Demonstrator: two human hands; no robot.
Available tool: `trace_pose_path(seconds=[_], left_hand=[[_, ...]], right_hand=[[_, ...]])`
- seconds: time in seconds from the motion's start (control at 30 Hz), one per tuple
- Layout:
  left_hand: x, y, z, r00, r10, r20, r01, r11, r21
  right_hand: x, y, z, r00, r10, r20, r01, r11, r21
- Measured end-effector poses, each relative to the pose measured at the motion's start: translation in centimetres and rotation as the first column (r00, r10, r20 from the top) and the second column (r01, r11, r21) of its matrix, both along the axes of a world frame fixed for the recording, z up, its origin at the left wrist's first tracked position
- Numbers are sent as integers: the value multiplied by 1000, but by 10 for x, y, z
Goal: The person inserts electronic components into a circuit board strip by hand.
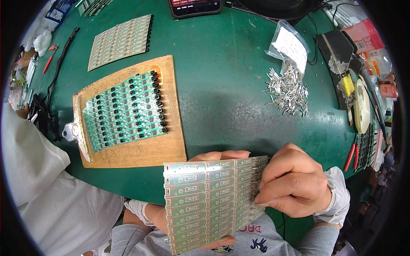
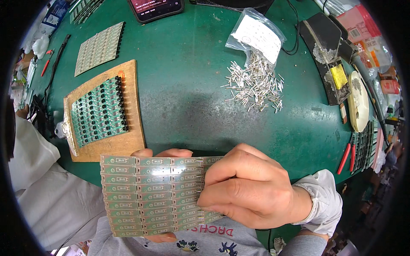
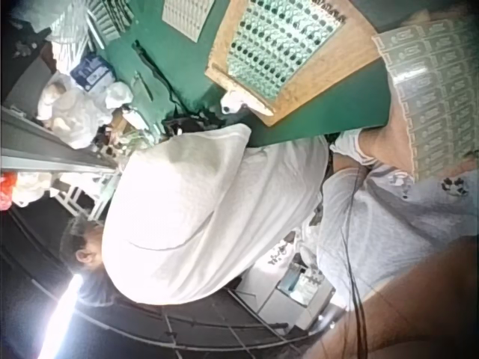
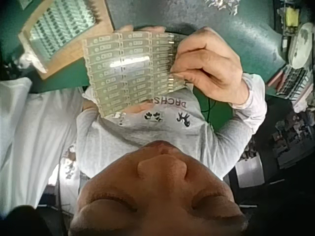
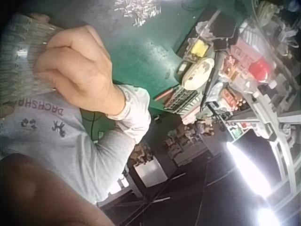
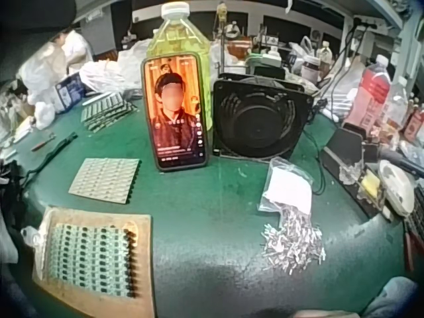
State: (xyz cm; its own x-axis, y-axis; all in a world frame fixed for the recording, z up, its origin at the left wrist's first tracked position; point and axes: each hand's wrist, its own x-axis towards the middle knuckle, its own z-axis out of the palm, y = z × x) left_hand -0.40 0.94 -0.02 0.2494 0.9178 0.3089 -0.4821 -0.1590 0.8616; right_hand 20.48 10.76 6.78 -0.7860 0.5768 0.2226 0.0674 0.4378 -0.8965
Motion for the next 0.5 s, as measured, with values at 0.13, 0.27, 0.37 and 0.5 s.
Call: trace_pose_path(seconds=[0.13, 0.27, 0.37, 0.5], left_hand=[[-1, 2, 2, 994, -31, 101, 33, 999, -20], [1, -4, 2, 992, -69, 108, 81, 990, -116], [1, 1, -12, 1000, -10, 7, 10, 997, 72], [-12, 12, 16, 963, -146, -227, 145, 989, -22]], right_hand=[[0, 0, -1, 1000, 11, -7, -11, 1000, 0], [1, 0, 0, 999, 25, -20, -26, 1000, -15], [-1, -1, 1, 999, 18, -30, -18, 1000, 15], [-1, -6, -5, 999, -27, -37, 31, 995, 97]])
